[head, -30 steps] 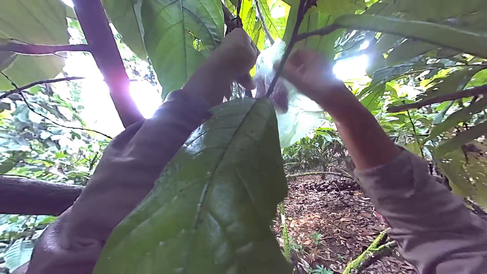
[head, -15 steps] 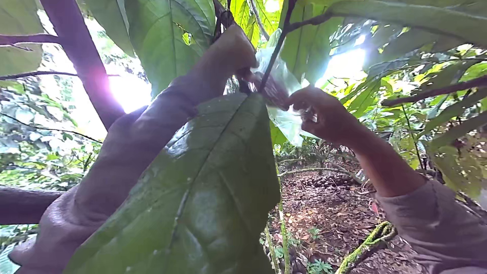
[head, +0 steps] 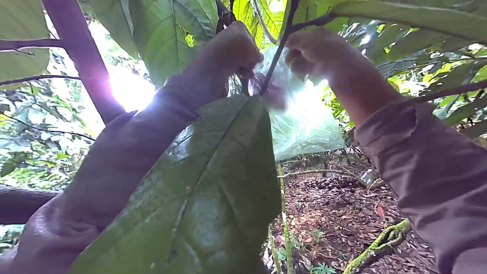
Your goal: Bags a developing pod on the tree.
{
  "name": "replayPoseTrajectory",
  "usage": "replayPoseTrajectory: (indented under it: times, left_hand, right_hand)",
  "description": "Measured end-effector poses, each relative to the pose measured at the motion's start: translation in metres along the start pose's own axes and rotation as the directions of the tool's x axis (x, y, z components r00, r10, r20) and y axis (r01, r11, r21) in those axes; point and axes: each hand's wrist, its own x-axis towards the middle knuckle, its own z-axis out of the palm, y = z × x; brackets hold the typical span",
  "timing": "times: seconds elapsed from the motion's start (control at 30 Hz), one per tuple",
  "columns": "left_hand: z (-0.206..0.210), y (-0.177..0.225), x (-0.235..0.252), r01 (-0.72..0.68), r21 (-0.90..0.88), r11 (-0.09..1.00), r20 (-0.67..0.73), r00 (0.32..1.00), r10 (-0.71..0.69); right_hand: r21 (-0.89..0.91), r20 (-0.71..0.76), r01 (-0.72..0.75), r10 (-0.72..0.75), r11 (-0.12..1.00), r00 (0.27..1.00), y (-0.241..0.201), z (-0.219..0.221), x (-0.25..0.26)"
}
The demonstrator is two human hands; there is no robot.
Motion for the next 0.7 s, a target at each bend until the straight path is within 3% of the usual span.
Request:
replayPoseTrajectory:
  times: [0.17,0.27,0.37,0.43,0.53,0.7]
  left_hand:
    - [0.011,-0.008,0.005,-0.104,-0.007,0.995,0.046,0.993,0.104]
    - [0.012,-0.008,0.004,-0.059,-0.026,0.998,-0.020,0.998,0.059]
    - [0.007,-0.007,0.004,-0.037,0.008,0.999,-0.127,0.991,0.038]
    - [0.001,-0.007,-0.001,-0.025,-0.061,0.998,-0.085,0.996,0.019]
    - [-0.003,-0.004,-0.009,0.041,-0.112,0.993,-0.026,0.999,-0.045]
    - [0.010,-0.003,-0.011,0.049,0.251,0.967,-0.170,0.985,-0.006]
  right_hand:
    - [-0.164,-0.186,0.013,-0.044,0.986,0.982,-0.008,0.016,0.009]
    - [-0.185,-0.151,-0.012,-0.016,0.983,0.988,-0.014,0.022,0.001]
    - [0.003,-0.126,0.018,-0.017,1.000,0.992,0.003,0.009,0.011]
    - [0.165,-0.070,0.046,-0.035,0.985,0.997,0.011,0.002,0.009]
    - [0.222,-0.028,0.056,-0.051,0.973,0.998,0.015,0.001,0.001]
    - [-0.006,0.109,0.133,-0.132,0.991,0.985,0.000,0.007,-0.017]
